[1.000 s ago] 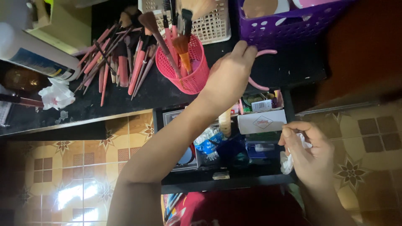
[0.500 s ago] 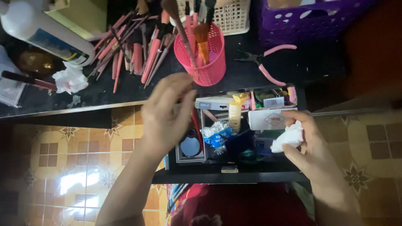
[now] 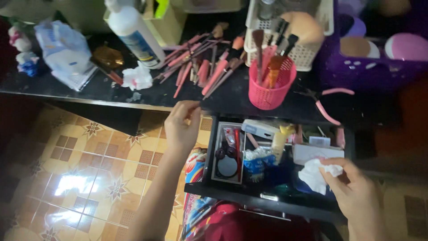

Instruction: The person removes makeup brushes and cosmetic items from a drawer, wipes them with a tissue, and places them into a pink mesh cup or back onto the vanity. They sort through various brushes and tubes, arranging them in a more organized manner.

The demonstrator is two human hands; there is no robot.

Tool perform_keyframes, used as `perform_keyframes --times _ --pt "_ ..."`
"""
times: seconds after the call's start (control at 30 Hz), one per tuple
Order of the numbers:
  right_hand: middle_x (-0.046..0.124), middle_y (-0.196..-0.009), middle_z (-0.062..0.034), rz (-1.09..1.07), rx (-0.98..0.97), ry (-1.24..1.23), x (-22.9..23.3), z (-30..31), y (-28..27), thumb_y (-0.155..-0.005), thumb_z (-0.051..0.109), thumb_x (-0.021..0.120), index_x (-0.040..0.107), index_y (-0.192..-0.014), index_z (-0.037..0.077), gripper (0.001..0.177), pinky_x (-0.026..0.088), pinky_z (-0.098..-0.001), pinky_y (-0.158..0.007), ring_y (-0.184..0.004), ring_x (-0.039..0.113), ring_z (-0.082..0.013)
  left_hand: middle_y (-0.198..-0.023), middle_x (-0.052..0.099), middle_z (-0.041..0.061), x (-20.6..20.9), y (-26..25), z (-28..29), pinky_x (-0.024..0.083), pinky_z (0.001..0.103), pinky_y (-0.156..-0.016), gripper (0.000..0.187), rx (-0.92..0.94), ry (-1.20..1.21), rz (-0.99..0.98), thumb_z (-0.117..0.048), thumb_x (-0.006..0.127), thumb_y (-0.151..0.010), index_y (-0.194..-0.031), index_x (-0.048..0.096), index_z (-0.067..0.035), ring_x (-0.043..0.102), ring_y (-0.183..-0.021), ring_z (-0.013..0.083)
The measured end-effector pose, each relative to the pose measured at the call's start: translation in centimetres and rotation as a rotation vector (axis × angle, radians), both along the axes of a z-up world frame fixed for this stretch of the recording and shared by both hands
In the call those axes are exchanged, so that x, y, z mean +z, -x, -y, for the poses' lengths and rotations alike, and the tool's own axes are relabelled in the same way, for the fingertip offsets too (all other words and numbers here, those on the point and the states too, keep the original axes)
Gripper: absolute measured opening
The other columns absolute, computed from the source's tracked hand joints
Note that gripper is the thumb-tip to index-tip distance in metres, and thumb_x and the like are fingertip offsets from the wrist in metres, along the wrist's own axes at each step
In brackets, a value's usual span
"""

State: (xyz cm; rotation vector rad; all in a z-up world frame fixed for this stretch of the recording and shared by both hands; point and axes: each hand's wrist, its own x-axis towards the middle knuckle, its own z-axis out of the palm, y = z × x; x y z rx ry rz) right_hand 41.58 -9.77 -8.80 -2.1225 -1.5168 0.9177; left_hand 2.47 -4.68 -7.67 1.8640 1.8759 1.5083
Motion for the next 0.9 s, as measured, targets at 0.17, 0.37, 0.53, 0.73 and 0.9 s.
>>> perform_keyframes --times 0.17,0.37,0.53,0.73,0.9 --pt "0.069 -0.073 -0.0024 0.113 -0.081 -0.039 -3.2 -0.5 -0.8 -0.084 0.046 0.078 0.077 -0.098 0.028 0.023 0.044 -0.0349 -0.075 -0.077 0.064 -0.0201 -0.095 0.069 0.005 -1.0 0.7 -1.9 0.054 0.028 -0.066 0.009 0.012 -0.067 -0.089 -0.007 0.065 -0.094 -0.1 0.072 -0.009 0.067 -0.079 0.0181" --pt "0.072 -0.076 -0.008 -0.053 -0.132 -0.065 -2.1 -0.7 -0.3 -0.092 0.039 0.074 0.077 -0.099 0.014 0.026 0.043 -0.0345 -0.071 -0.076 0.064 -0.022 -0.097 0.062 0.012 -1.6 -0.4 -6.2 0.05 0.047 -0.082 0.012 -0.006 -0.013 -0.507 -0.017 0.065 -0.095 -0.095 0.071 -0.005 0.06 -0.09 0.0366" --pt "0.075 -0.082 -0.006 0.102 -0.127 0.055 -0.6 -1.2 0.3 -0.088 0.053 0.07 0.079 -0.1 0.022 0.034 0.046 -0.0378 -0.074 -0.082 0.069 -0.0263 -0.089 0.054 0.013 -3.4 -0.5 -10.9 0.048 0.047 -0.072 0.01 -0.047 -0.126 -0.697 -0.011 0.07 -0.088 -0.083 0.063 -0.006 0.055 -0.08 0.0372" --pt "0.081 -0.084 -0.0004 0.137 -0.104 0.07 -1.4 -1.4 -0.4 -0.087 0.055 0.069 0.079 -0.101 0.028 0.031 0.049 -0.0343 -0.083 -0.086 0.074 -0.0205 -0.084 0.063 0.011 -4.9 -1.9 -13.7 0.051 0.046 -0.072 0.015 0.104 -0.006 -0.795 -0.025 0.072 -0.084 -0.078 0.068 -0.011 0.063 -0.08 0.0351" --pt "0.082 -0.088 -0.0034 0.064 -0.101 0.031 -0.8 -1.5 -0.1 -0.085 0.047 0.072 0.08 -0.101 0.023 0.03 0.049 -0.0331 -0.085 -0.09 0.073 -0.0207 -0.084 0.064 0.01 -6.9 -2.6 -14.2 0.052 0.042 -0.062 0.007 0.219 0.024 -0.84 -0.018 0.066 -0.085 -0.081 0.067 -0.012 0.066 -0.073 0.0309"
